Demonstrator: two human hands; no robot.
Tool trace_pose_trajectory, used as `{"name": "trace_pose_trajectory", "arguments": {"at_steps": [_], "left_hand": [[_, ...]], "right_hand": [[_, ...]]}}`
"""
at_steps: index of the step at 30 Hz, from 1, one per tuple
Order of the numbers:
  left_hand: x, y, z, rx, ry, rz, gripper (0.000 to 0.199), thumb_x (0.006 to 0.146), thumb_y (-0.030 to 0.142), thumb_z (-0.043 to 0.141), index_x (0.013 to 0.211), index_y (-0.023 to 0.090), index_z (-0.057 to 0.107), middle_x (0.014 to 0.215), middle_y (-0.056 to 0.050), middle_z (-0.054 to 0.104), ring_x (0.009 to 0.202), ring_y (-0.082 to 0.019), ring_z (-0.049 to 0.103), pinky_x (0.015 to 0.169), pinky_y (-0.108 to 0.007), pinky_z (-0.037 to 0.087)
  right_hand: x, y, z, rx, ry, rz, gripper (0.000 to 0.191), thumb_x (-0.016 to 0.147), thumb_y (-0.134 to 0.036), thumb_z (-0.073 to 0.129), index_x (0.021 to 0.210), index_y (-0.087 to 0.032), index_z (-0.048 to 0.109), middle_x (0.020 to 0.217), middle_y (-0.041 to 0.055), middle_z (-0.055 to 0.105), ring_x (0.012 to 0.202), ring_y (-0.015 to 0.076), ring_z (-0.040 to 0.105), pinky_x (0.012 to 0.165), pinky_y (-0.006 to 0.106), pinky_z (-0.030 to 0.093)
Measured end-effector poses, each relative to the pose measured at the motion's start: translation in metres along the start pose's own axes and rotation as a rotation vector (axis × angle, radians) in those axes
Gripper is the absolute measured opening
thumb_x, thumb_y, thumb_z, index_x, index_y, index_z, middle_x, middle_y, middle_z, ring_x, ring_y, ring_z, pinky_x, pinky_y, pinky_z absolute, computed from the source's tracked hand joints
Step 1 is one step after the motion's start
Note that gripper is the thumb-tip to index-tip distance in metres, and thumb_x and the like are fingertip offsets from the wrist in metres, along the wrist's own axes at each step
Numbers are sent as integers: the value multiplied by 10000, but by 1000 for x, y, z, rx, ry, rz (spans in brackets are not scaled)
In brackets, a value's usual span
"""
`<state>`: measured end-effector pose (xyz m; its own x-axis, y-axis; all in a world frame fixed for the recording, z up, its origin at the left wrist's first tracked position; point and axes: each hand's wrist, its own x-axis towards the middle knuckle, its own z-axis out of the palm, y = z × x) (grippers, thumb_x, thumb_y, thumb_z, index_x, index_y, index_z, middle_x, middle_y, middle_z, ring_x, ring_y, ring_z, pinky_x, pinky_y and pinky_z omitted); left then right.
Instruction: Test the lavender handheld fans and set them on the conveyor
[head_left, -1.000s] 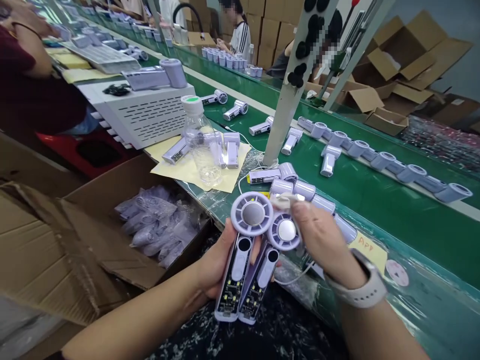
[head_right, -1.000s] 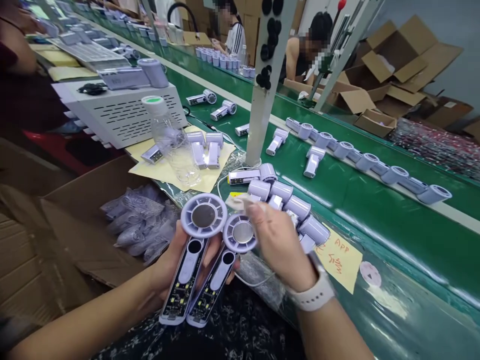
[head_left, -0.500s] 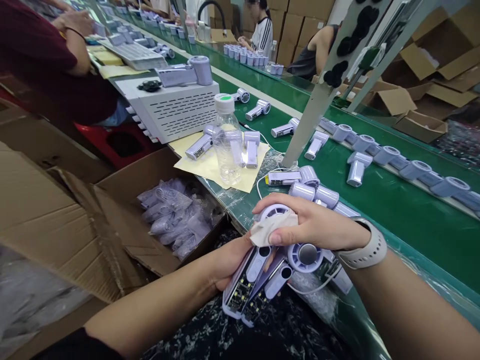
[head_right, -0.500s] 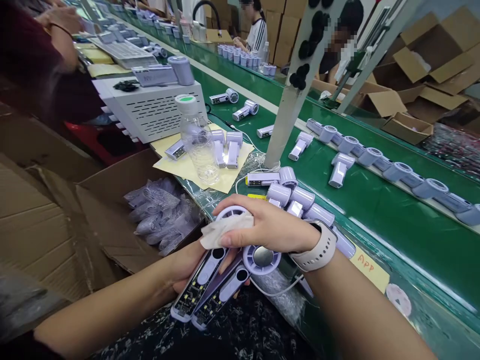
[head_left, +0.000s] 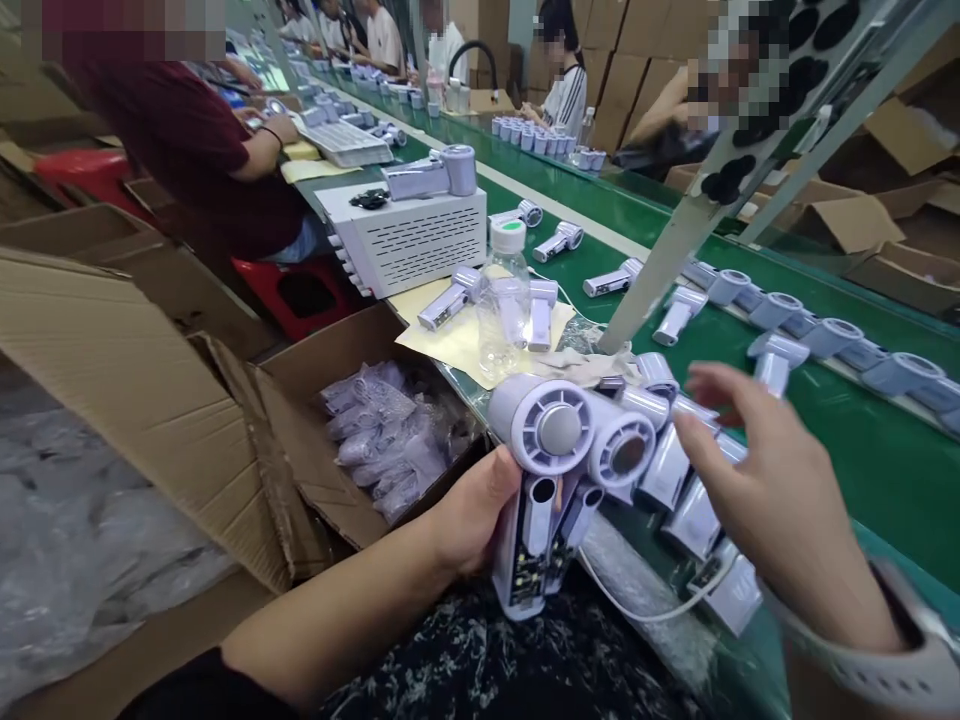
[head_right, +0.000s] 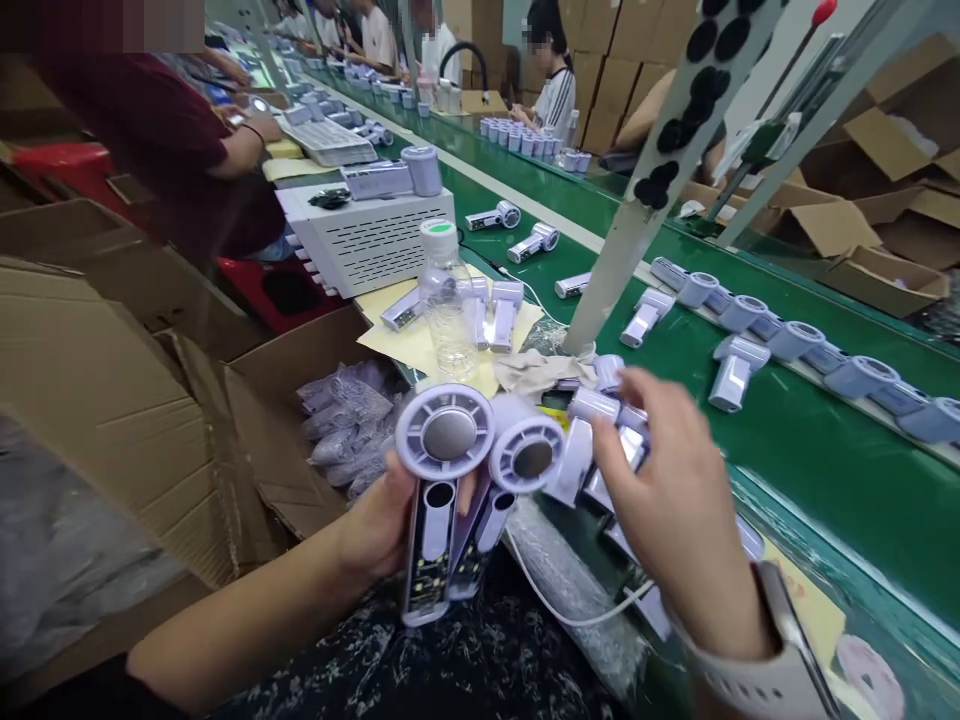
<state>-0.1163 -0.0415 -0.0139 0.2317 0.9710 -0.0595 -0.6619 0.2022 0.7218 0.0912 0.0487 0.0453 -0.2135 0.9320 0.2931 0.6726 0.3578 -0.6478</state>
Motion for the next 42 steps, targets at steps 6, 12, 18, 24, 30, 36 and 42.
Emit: {"name": "trace_pose_trajectory", "arguments": {"at_steps": [6, 12, 18, 24, 30, 36, 42], "left_hand": [[31, -19, 50, -28, -156, 1, 467, 773, 601, 810, 1015, 208, 746, 917, -32, 756, 888, -190, 728, 832, -282, 582], [54, -46, 98, -41, -313, -298, 417, 820, 460, 833, 1113, 181, 731, 984, -72, 776, 916, -225, 753, 850, -333, 618], [67, -64, 133, -35, -417, -530, 382, 881, 316, 751, 1235, 188, 682, 1077, -89, 781, 927, -242, 758, 833, -346, 634], [75, -71, 151, 71, -470, -531, 427, 915, 171, 693, 1335, 218, 632, 1152, -92, 767, 993, -219, 755, 853, -309, 624], [78, -67, 151, 172, -455, -440, 420, 749, 149, 882, 1137, 161, 723, 1044, -66, 766, 958, -192, 746, 889, -275, 610], [80, -67, 144, 179, -381, -523, 462, 688, 387, 946, 1023, 155, 727, 892, -48, 749, 837, -223, 766, 740, -304, 643], [77, -62, 143, 159, -250, -445, 463, 871, 461, 780, 1185, 158, 626, 1018, -99, 760, 884, -252, 758, 843, -436, 652]], "right_hand": [[-91, 15, -11, 820, -273, 327, 527, 892, -445, 784, 1352, -279, 589, 1300, 112, 708, 1158, 291, 702, 990, 433, 594], [-151, 42, -53, 1064, 19, 454, 469, 875, -344, 831, 1315, -325, 669, 1302, 63, 738, 1137, 252, 723, 949, 367, 615], [-196, 48, -90, 1280, 145, 481, 350, 934, -304, 744, 1284, -305, 731, 1238, 61, 766, 1106, 247, 732, 961, 353, 603], [-186, 50, -97, 1458, 363, 513, 298, 932, -461, 630, 937, -217, 802, 882, 65, 732, 799, 192, 681, 750, 291, 624], [-173, 52, -91, 1559, 332, 598, 354, 914, -501, 597, 869, -180, 738, 815, 69, 682, 684, 160, 617, 612, 256, 568], [-167, 55, -87, 1615, 295, 460, 292, 927, -479, 593, 948, -213, 711, 844, 65, 712, 622, 167, 648, 555, 273, 546], [-157, 60, -78, 1486, 444, 518, 287, 948, -422, 633, 1149, -228, 699, 899, 84, 779, 787, 216, 744, 735, 341, 640]]}}
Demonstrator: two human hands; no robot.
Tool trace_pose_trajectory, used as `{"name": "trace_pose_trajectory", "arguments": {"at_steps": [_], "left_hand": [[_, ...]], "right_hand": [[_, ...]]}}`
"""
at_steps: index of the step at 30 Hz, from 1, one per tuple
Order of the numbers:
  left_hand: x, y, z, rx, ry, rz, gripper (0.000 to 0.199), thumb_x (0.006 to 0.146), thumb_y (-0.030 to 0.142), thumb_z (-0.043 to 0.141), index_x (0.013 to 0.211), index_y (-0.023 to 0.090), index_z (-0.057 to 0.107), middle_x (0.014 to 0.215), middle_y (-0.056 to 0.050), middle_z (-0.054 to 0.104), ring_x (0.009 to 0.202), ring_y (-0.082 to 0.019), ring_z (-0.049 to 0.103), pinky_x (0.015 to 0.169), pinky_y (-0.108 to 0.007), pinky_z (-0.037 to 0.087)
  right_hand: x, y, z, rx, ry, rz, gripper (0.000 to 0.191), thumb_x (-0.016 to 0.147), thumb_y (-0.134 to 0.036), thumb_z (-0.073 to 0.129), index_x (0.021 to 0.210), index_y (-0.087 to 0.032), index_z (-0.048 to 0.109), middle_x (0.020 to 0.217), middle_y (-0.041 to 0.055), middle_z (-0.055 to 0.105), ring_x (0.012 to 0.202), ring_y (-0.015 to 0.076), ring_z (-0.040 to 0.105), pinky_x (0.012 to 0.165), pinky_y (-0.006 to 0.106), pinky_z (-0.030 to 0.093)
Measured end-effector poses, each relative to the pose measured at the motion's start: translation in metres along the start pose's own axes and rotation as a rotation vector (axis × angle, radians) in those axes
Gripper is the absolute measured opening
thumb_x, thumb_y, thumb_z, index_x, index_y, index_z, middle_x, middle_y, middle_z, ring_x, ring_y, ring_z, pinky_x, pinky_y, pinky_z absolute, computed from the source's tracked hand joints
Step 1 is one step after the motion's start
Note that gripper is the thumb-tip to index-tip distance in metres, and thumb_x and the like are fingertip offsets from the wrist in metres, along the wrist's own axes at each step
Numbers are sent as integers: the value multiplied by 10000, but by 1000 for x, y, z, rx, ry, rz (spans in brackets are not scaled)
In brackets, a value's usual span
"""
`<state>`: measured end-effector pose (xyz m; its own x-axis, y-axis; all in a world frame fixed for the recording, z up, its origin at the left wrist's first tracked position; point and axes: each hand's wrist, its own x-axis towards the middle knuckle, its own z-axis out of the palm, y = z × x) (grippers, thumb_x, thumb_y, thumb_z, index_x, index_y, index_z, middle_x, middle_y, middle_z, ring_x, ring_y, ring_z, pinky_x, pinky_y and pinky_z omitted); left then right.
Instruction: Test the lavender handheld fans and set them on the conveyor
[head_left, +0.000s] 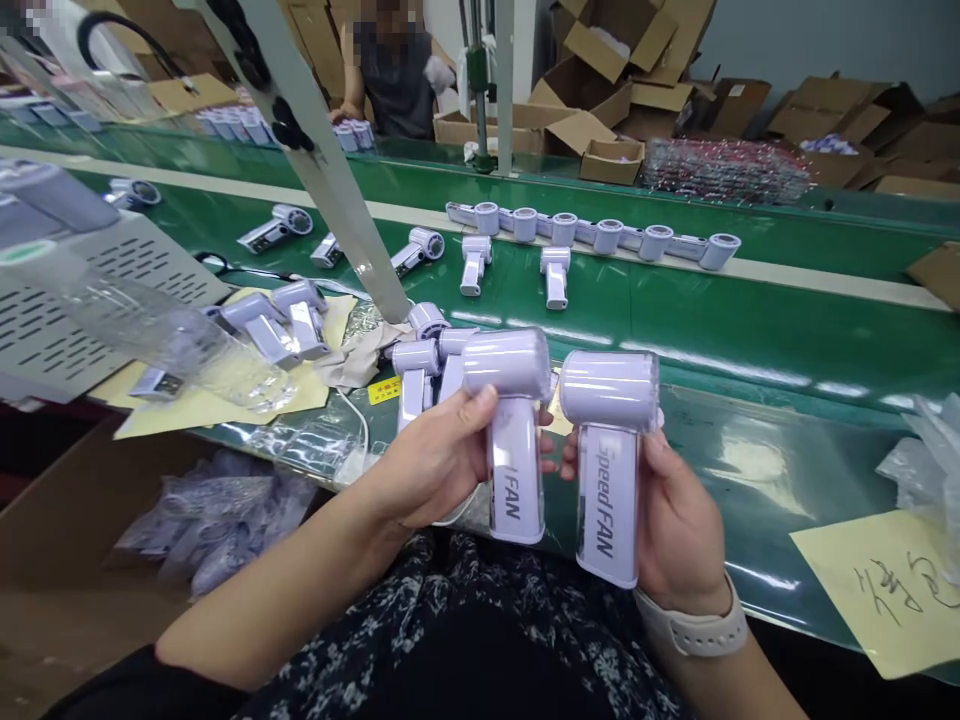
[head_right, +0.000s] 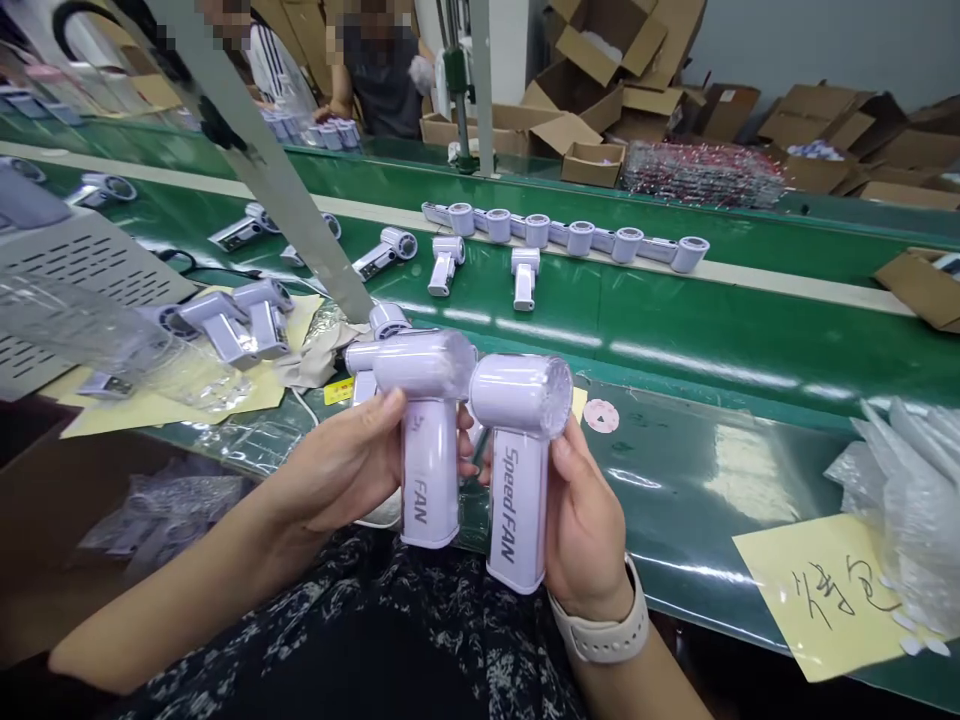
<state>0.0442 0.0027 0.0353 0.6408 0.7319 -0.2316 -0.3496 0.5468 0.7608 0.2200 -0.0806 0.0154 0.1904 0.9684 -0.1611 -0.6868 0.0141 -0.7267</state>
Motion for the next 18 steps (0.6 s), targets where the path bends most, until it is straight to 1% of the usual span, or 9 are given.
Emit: {"name": "trace_pose_trajectory", "arguments": {"at_steps": [2, 4, 7, 10, 14, 18], "left_hand": [[-4, 4, -3, 37, -35, -13, 494, 892, 362, 766, 1295, 180, 546, 1119, -126, 755, 950, -270, 760, 852, -435, 642], [-9, 6, -7, 82, -68, -14, 548, 898, 334, 767, 1350, 196, 488, 1168, -138, 746, 971, -268, 760, 860, -417, 632], [-14, 8, -13, 135, -70, 13, 628, 872, 398, 801, 1361, 222, 447, 1093, -111, 752, 918, -248, 761, 827, -379, 620], [-17, 9, -16, 147, -46, 39, 710, 821, 481, 834, 1348, 244, 422, 1110, -114, 738, 930, -258, 751, 809, -374, 609], [-20, 9, -18, 141, -10, 53, 761, 762, 553, 855, 1313, 263, 418, 1123, -102, 714, 919, -256, 735, 789, -383, 604], [-20, 3, -24, 113, -33, 100, 818, 757, 567, 852, 1377, 277, 403, 1081, -85, 712, 910, -262, 734, 792, -397, 602]], "right_hand": [[4, 4, 3, -44, 54, 10, 271, 979, -380, 603, 1194, -232, 677, 920, 90, 793, 789, 216, 753, 704, 334, 646], [7, 8, 6, -79, 81, 25, 261, 984, -355, 598, 1199, -227, 672, 918, 93, 798, 767, 214, 757, 685, 333, 649], [10, 11, 13, -89, 105, 30, 279, 948, -358, 650, 1191, -228, 690, 896, 84, 803, 721, 215, 755, 654, 330, 648], [11, 13, 20, -103, 135, 28, 245, 891, -345, 707, 1110, -240, 731, 854, 58, 798, 685, 218, 744, 619, 329, 637], [11, 15, 29, -135, 130, 47, 184, 869, -351, 689, 1007, -249, 755, 857, 50, 795, 686, 241, 735, 605, 362, 625], [10, 23, 30, -126, 163, 56, 186, 887, -350, 656, 984, -225, 752, 831, 54, 795, 683, 233, 739, 619, 343, 628]]}}
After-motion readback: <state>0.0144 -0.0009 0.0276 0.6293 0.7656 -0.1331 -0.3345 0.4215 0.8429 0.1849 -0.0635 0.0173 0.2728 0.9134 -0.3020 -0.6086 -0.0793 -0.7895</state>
